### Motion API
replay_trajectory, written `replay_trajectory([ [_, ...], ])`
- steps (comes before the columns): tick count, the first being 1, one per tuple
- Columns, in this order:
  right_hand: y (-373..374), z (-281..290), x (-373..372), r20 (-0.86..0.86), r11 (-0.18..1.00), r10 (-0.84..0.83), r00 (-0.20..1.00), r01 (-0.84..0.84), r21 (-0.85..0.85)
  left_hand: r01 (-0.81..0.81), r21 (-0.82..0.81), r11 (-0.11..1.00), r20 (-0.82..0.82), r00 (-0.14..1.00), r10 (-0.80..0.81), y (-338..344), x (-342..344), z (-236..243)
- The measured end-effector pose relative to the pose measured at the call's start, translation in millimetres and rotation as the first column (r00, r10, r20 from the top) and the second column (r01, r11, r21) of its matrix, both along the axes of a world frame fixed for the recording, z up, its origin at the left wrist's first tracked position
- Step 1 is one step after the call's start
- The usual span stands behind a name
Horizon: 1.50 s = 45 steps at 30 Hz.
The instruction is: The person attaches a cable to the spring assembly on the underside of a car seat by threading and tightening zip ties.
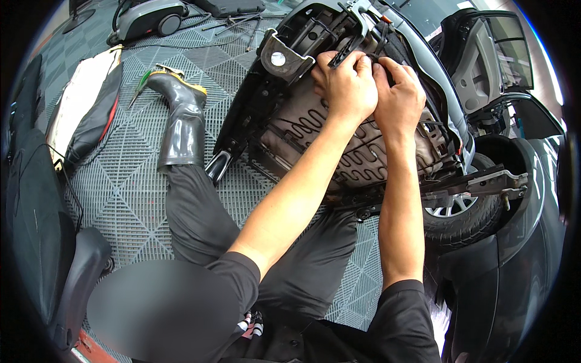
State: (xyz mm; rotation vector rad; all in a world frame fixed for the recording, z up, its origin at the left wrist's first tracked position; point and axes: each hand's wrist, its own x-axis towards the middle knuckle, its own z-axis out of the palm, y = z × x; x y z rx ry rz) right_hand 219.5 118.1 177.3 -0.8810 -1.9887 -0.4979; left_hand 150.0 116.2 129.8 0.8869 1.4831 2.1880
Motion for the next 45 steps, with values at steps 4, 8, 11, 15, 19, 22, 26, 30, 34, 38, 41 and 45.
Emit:
replay_trajectory([
  [4, -1.1, -9.5, 5.3, -0.035, 0.998, 0.041, 0.999, -0.042, -0.049, 0.027, 0.013, 1.0, 0.011, 1.0, -0.027, -1.7, -0.2, -0.9],
  [8, -3.7, -16.8, 5.8, -0.032, 0.998, 0.036, 0.999, -0.038, -0.042, 0.044, -0.033, 0.998, 0.028, 0.999, -0.043, -4.3, -1.4, 2.4],
  [11, -4.1, -20.8, 5.5, -0.01, 0.998, 0.041, 0.999, -0.042, -0.051, 0.076, -0.044, 0.996, 0.046, 0.996, -0.074, -8.0, -3.4, 3.2],
  [15, 3.6, -30.8, 6.6, -0.235, 0.947, 0.185, 0.954, -0.237, -0.217, -0.012, -0.031, 0.999, -0.017, 1.0, 0.012, -8.8, -1.9, 2.2],
  [19, 2.3, -30.4, 10.1, -0.211, 0.953, 0.158, 0.965, -0.205, -0.224, 0.105, -0.124, 0.987, -0.068, 0.991, -0.114, -10.5, -9.2, 5.9],
  [22, -1.3, -24.5, 11.2, -0.047, 0.991, 0.064, 0.997, -0.069, -0.114, 0.021, -0.152, 0.988, -0.082, 0.996, -0.034, -7.9, -7.7, 10.8],
  [26, 5.9, -33.3, 11.7, -0.088, 0.986, 0.125, 0.988, -0.134, -0.097, 0.079, -0.141, 0.987, -0.054, 0.995, -0.088, -6.5, -8.7, 11.2],
  [30, 13.6, -38.2, 6.4, -0.524, 0.762, 0.377, 0.764, -0.578, -0.294, 0.115, -0.124, 0.986, -0.032, 0.992, -0.12, -5.0, -9.7, 9.0],
  [34, -1.5, -10.2, 10.6, -0.748, 0.368, 0.185, 0.638, -0.75, -0.549, 0.076, -0.078, 0.994, -0.022, 0.997, -0.078, -3.8, -9.0, 3.0],
  [38, 1.3, 5.3, 14.3, -0.763, 0.261, 0.182, 0.62, -0.779, -0.57, 0.079, 0.004, 0.997, -0.066, 0.995, -0.079, 3.5, -11.7, -10.3],
  [41, -2.2, 4.7, 11.6, -0.775, 0.193, 0.181, 0.605, -0.795, -0.575, -0.223, 0.072, 0.972, -0.174, 0.957, 0.233, 15.4, -7.7, -17.8],
  [45, -5.6, 3.4, 6.2, -0.692, 0.298, 0.213, 0.69, -0.72, -0.626, -0.314, 0.245, 0.917, -0.158, 0.921, 0.357, 23.6, -7.4, -19.8],
])
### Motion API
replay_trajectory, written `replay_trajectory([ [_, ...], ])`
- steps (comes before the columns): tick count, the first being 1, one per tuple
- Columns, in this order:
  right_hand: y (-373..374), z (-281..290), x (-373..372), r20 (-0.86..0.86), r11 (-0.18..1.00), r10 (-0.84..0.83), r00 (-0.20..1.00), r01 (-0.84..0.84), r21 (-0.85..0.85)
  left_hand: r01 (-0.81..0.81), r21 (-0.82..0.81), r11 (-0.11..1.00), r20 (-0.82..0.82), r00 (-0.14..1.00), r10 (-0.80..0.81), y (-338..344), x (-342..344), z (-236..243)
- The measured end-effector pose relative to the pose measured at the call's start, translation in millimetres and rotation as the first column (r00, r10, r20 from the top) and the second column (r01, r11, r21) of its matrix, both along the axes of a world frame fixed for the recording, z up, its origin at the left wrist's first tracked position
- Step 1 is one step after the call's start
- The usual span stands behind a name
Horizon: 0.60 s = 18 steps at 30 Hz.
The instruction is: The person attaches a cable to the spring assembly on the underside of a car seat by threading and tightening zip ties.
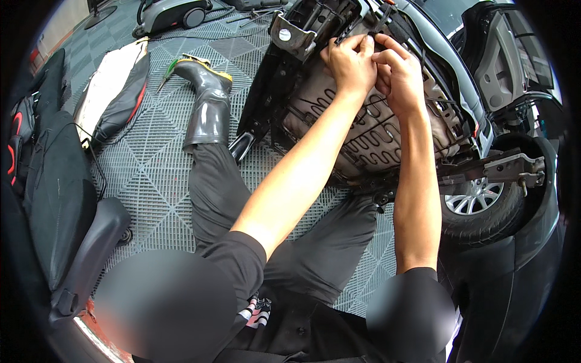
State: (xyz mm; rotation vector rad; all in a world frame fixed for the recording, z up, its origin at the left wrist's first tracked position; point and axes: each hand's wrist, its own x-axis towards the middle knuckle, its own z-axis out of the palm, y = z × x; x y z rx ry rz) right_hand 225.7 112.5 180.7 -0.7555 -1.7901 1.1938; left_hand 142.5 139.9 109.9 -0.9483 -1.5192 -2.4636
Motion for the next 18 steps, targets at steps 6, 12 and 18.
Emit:
replay_trajectory([
  [6, -1.8, 6.7, 1.8, 0.077, 1.0, -0.009, 0.997, 0.008, 0.021, 0.461, 0.128, 0.878, 0.348, 0.808, -0.475, -10.2, 0.1, 7.2],
  [12, -1.7, 11.2, 1.4, 0.149, 0.996, -0.074, 0.986, 0.067, 0.05, 0.31, 0.0, 0.951, 0.249, 0.921, -0.301, -4.8, 0.4, 3.9],
  [18, 15.5, 6.4, 14.1, 0.196, 0.908, -0.314, 0.929, 0.233, 0.35, 0.495, 0.025, 0.869, 0.265, 0.834, -0.483, -5.3, 4.6, -8.2],
])
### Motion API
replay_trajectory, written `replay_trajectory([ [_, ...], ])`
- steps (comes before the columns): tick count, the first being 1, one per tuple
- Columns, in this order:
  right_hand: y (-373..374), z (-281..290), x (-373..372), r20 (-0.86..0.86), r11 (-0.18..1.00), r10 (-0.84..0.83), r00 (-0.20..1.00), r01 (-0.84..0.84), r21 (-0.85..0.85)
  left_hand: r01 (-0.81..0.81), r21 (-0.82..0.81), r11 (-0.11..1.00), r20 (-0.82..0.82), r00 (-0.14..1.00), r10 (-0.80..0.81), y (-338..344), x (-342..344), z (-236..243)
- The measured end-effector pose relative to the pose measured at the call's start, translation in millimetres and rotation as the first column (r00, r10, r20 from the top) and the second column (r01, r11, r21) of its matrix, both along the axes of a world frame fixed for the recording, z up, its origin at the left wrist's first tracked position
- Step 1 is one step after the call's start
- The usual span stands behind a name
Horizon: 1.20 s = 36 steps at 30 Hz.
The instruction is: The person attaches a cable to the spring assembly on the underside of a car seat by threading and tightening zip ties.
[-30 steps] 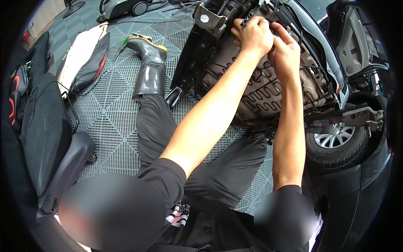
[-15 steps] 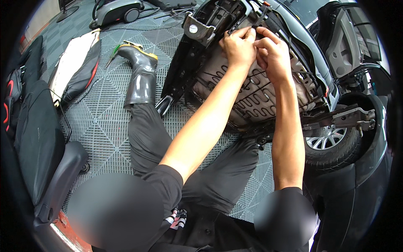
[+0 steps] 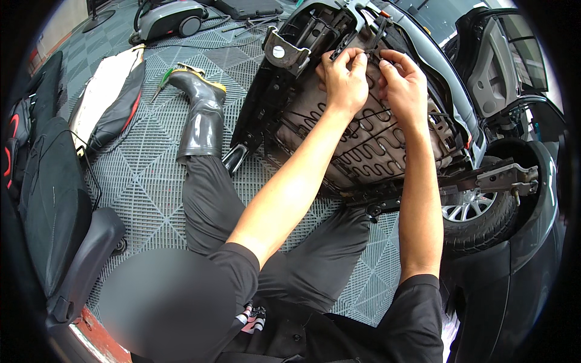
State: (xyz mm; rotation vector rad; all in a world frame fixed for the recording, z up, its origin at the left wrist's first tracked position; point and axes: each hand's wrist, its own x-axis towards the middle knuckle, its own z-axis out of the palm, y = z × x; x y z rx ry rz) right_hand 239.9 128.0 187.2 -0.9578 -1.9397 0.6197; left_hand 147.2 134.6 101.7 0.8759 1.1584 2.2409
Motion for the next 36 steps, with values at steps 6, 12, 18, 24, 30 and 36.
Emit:
replay_trajectory([
  [6, -3.5, 3.2, -11.9, 0.299, 0.922, -0.015, 0.954, -0.102, 0.373, 0.086, 0.205, 0.975, 0.044, 0.994, -0.097, 5.5, -10.5, -10.7],
  [12, -14.6, 24.1, -4.6, 0.465, 0.852, -0.106, 0.879, -0.161, 0.499, 0.026, 0.191, 0.981, -0.099, 0.995, -0.007, -5.9, -14.1, -9.6],
  [18, -10.5, 36.6, -10.0, 0.092, 0.972, 0.197, 0.976, -0.182, -0.151, -0.231, 0.238, 0.944, -0.237, 0.928, 0.287, -5.2, -3.3, -12.6],
  [24, -14.2, 29.3, -15.0, 0.296, 0.973, 0.171, 0.94, -0.209, 0.102, -0.325, 0.168, 0.931, -0.161, 0.923, 0.351, 2.3, 6.1, -3.7],
  [30, -9.7, 33.1, 0.4, 0.424, 0.833, -0.111, 0.899, -0.148, 0.533, -0.183, 0.036, 0.982, -0.088, 0.979, 0.186, -7.6, 3.2, 8.8],
  [36, -5.8, 0.1, -13.5, 0.045, 0.762, -0.265, 0.963, 0.181, 0.622, -0.263, -0.073, 0.962, -0.205, 0.948, 0.244, -1.7, 1.5, 14.5],
])
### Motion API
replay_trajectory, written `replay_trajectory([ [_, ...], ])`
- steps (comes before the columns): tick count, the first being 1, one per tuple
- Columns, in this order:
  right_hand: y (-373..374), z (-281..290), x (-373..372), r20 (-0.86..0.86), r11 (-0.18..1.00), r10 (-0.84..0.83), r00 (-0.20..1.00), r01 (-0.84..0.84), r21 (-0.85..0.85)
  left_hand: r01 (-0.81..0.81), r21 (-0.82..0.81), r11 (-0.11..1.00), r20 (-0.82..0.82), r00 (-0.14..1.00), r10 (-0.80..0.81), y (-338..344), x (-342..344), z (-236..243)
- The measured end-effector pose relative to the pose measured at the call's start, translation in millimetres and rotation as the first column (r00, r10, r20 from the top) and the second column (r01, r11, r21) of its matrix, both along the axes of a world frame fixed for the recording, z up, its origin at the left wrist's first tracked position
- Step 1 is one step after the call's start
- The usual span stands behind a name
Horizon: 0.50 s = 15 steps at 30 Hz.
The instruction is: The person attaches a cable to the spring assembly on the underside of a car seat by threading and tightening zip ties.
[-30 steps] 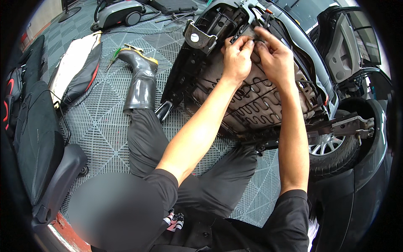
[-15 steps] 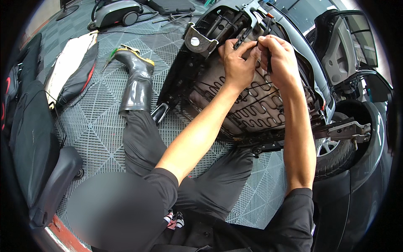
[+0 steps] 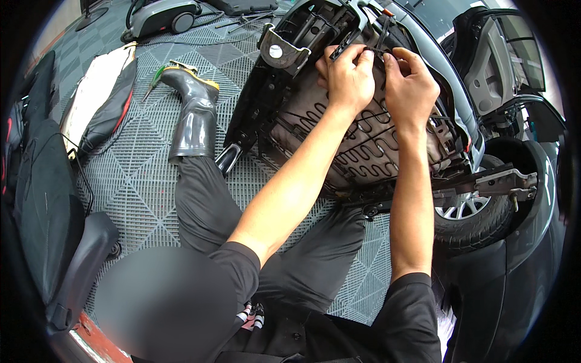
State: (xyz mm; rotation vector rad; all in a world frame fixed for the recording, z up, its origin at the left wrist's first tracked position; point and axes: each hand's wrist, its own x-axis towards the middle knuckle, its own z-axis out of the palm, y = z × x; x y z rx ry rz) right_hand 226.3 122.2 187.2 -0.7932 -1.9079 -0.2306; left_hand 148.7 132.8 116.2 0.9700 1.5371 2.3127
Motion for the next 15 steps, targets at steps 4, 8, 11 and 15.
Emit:
replay_trajectory([
  [4, 8.3, -8.9, -8.2, -0.047, 0.991, -0.057, 0.997, 0.063, 0.121, 0.308, 0.189, 0.932, 0.159, 0.928, -0.338, 4.9, -8.6, 0.7],
  [8, 3.3, -16.1, -15.2, 0.035, 0.96, -0.164, 0.986, 0.151, 0.235, 0.334, 0.233, 0.913, 0.156, 0.914, -0.374, 1.1, -11.1, 2.5],
  [11, -0.3, -19.7, -15.1, 0.084, 0.961, -0.191, 0.978, 0.169, 0.218, 0.392, 0.248, 0.886, 0.146, 0.889, -0.434, -5.1, -16.8, 3.1],
  [15, -9.4, -21.9, -17.7, -0.003, 0.993, -0.107, 0.994, 0.107, -0.041, 0.408, 0.252, 0.878, 0.137, 0.883, -0.449, -8.0, -20.8, 3.3],
])
